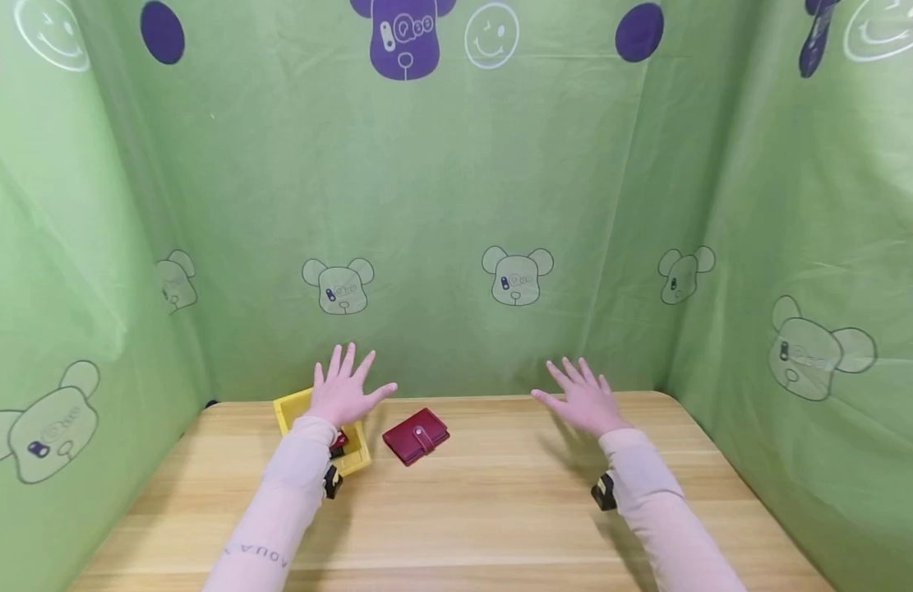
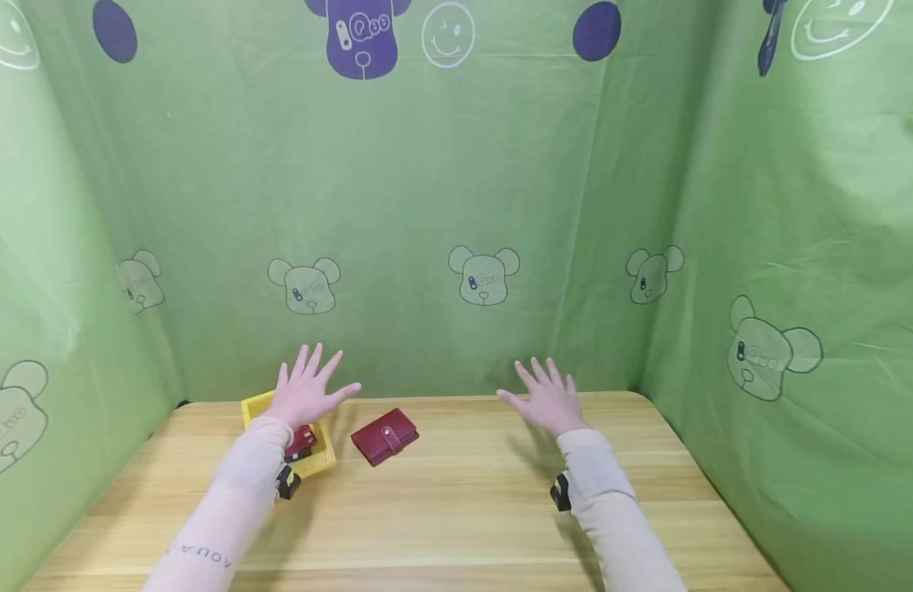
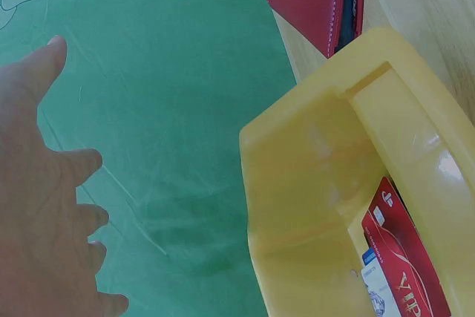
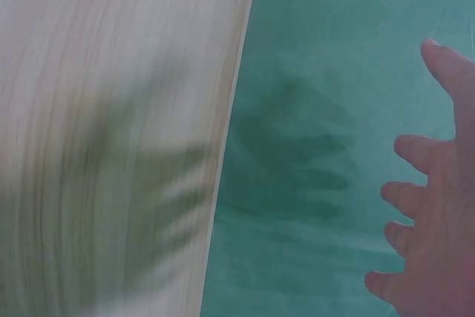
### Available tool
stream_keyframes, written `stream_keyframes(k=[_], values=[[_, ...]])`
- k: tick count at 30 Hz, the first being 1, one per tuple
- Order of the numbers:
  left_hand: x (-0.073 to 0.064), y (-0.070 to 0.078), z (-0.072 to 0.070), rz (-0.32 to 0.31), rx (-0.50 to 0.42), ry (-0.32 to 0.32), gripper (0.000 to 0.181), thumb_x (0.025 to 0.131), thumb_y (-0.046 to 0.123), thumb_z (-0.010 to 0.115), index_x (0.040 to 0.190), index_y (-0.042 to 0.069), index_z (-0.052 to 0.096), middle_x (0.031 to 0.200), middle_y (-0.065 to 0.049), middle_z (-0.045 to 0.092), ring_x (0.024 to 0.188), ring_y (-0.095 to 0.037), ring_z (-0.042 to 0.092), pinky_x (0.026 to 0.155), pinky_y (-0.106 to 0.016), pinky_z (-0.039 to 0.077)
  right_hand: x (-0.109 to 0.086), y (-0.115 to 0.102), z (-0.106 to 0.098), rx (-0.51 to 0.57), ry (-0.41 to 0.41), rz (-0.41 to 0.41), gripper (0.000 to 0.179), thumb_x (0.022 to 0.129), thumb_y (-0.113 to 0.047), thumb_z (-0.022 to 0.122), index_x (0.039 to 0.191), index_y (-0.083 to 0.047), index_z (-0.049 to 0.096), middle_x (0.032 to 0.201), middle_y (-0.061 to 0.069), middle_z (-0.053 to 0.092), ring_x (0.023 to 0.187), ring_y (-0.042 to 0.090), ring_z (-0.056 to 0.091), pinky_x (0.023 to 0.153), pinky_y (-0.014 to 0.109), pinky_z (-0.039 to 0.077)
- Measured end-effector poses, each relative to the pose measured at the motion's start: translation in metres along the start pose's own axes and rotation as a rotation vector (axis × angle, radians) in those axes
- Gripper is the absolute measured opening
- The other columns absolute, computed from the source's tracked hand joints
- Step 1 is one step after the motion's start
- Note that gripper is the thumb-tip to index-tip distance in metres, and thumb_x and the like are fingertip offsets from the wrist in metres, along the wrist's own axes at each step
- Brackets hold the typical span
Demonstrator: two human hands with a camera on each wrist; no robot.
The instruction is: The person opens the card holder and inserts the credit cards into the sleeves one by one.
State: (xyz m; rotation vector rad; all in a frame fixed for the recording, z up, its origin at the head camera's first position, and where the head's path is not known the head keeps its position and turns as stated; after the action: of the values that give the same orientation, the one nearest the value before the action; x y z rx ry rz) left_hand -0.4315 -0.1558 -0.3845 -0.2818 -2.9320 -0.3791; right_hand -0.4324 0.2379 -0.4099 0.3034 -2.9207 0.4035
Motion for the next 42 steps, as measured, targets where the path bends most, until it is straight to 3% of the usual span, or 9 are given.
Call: stream_keyframes(k=[6,15,28,34,42], values=[[0.001,-0.001,0.003,0.000,0.013,-0.009,0.087,0.088,0.076,0.034,0.156,0.024,0.019,0.164,-0.017,0.006,0.151,-0.040,-0.002,0.118,-0.068,-0.002,0.003,-0.003,0.005,0.015,-0.005,-0.003,0.082,0.094,-0.067,0.036,0.154,-0.013,0.025,0.161,0.022,0.017,0.147,0.050,0.004,0.114,0.073,0.002],[-0.004,0.007,0.001,0.014,0.025,0.016,0.086,0.089,0.074,0.039,0.155,0.021,0.024,0.163,-0.018,0.013,0.151,-0.041,0.005,0.118,-0.069,0.003,0.003,-0.007,0.014,0.044,-0.005,-0.012,0.081,0.094,-0.066,0.038,0.154,-0.013,0.026,0.160,0.024,0.018,0.147,0.051,0.007,0.115,0.072,0.004],[-0.003,0.018,0.010,0.035,-0.032,0.044,0.085,0.089,0.073,0.040,0.153,0.017,0.033,0.160,-0.017,0.026,0.151,-0.039,0.012,0.121,-0.063,0.006,0.005,-0.017,0.029,0.063,0.000,-0.049,0.078,0.095,-0.062,0.041,0.153,-0.012,0.030,0.159,0.023,0.021,0.146,0.051,0.010,0.116,0.070,0.007],[-0.004,0.030,0.019,0.052,-0.103,0.057,0.078,0.092,0.066,0.044,0.149,0.013,0.040,0.156,-0.018,0.034,0.149,-0.040,0.019,0.122,-0.061,0.010,0.007,-0.031,0.038,0.095,-0.001,-0.064,0.078,0.095,-0.061,0.043,0.152,-0.011,0.031,0.159,0.023,0.022,0.146,0.051,0.012,0.116,0.070,0.010],[0.000,0.038,0.041,0.069,-0.190,0.081,0.069,0.095,0.057,0.047,0.144,0.009,0.046,0.150,-0.020,0.043,0.146,-0.041,0.028,0.121,-0.056,0.021,0.011,-0.050,0.053,0.186,-0.045,-0.066,0.078,0.095,-0.056,0.048,0.152,-0.006,0.030,0.158,0.025,0.024,0.145,0.051,0.017,0.116,0.069,0.014]])
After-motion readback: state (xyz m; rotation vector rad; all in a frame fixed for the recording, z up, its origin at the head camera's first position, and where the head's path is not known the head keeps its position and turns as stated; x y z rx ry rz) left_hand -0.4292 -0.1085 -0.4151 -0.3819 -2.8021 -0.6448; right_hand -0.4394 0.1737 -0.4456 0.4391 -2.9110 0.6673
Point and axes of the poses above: each hand's wrist, its own x-axis towards the middle knuckle, its own z-axis out of the palm, y = z × x, the point moved 6 cm from there along x, towards the middle knuckle
